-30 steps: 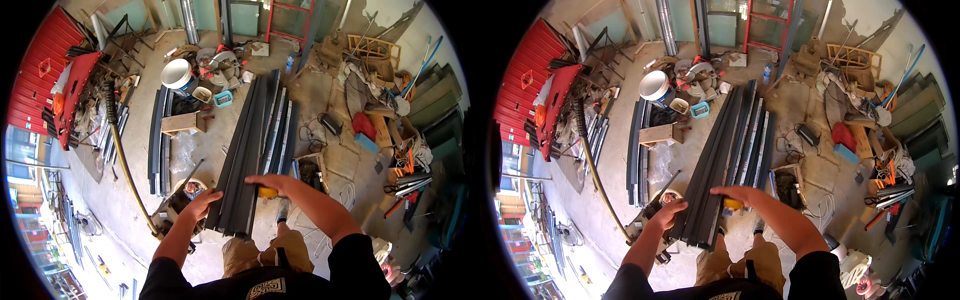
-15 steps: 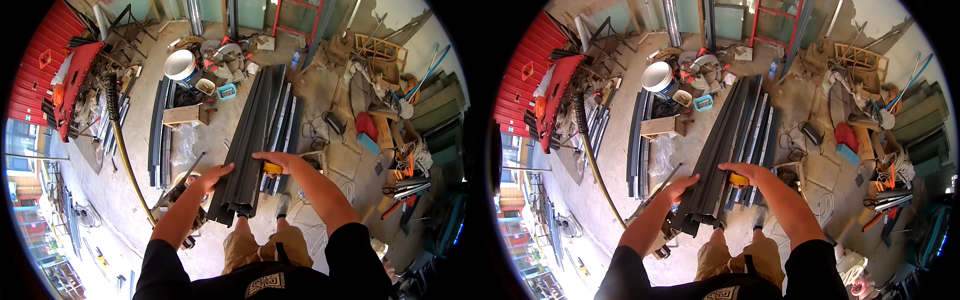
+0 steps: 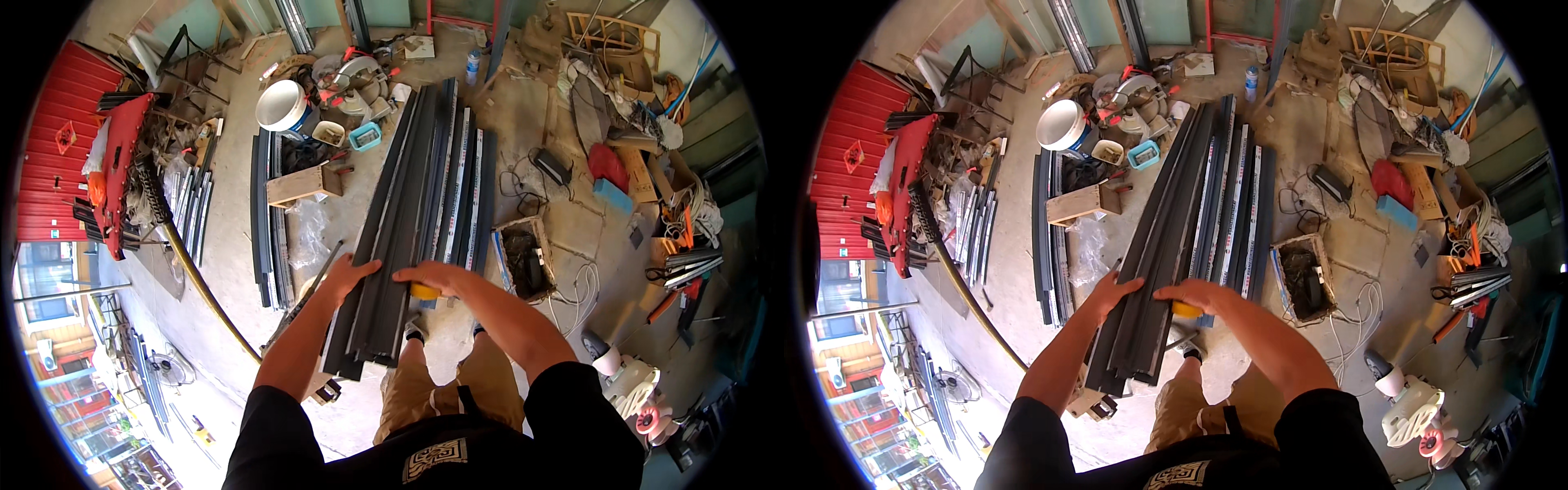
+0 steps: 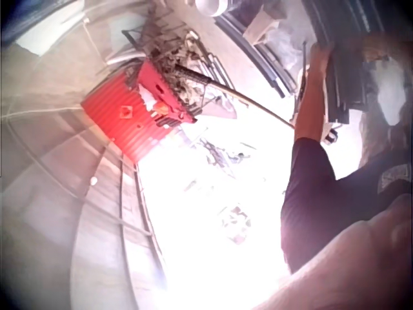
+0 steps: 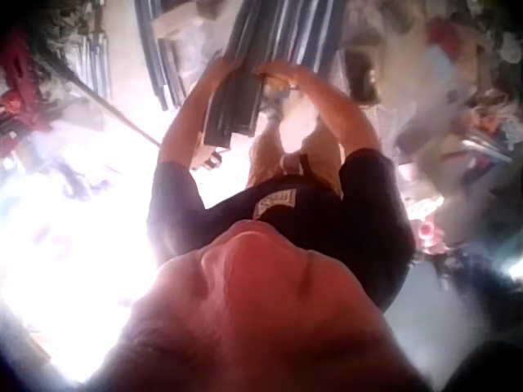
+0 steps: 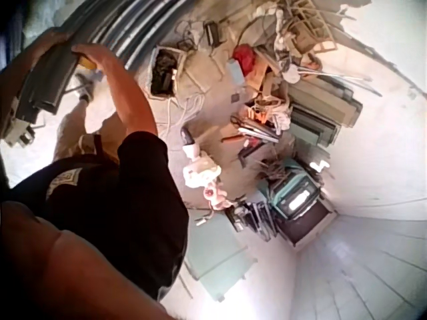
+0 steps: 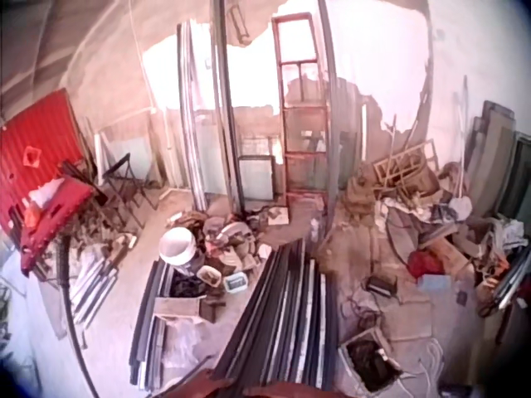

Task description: The person measures the lengths of several grey metal window frames using a measuring tape by hand, picking them up from a pile and laying them on the floor to check their dimensions one by one.

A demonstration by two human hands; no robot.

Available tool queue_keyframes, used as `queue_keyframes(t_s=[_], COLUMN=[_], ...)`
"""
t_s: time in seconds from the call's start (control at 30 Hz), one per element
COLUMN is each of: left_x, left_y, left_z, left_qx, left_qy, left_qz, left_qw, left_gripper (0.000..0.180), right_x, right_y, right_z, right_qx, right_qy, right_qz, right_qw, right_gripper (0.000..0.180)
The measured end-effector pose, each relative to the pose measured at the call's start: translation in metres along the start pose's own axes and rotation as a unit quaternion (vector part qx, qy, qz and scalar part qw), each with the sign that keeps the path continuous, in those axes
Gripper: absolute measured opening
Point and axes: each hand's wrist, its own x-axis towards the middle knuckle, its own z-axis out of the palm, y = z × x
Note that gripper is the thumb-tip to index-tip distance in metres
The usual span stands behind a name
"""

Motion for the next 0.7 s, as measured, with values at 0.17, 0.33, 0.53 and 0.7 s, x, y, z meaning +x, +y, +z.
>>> queue_keyframes(t_s=[0.17,0.33,0.53,0.7], left_x=[-0.089,-0.219,-0.312,-0.345], left_y=[-0.032,-0.086,-0.109,-0.151], left_z=[0.009,0.038,0.114,0.142], left_qx=[0.038,0.064,0.018,-0.019], left_qy=[0.034,0.100,0.125,0.130], left_qz=[0.000,-0.002,-0.077,-0.148], left_qw=[0.999,0.993,0.989,0.980], left_gripper=[0.081,0.079,0.076,0.078], right_x=[-0.039,-0.121,-0.229,-0.258], right_y=[0.071,0.141,0.154,0.159], right_z=[0.033,0.093,0.088,0.083], right_qx=[-0.245,-0.157,-0.134,-0.216], right_qy=[-0.033,-0.152,-0.195,-0.210], right_qz=[0.018,0.041,0.087,0.145], right_qw=[0.969,0.975,0.968,0.942], right_gripper=[0.071,0.059,0.055,0.064])
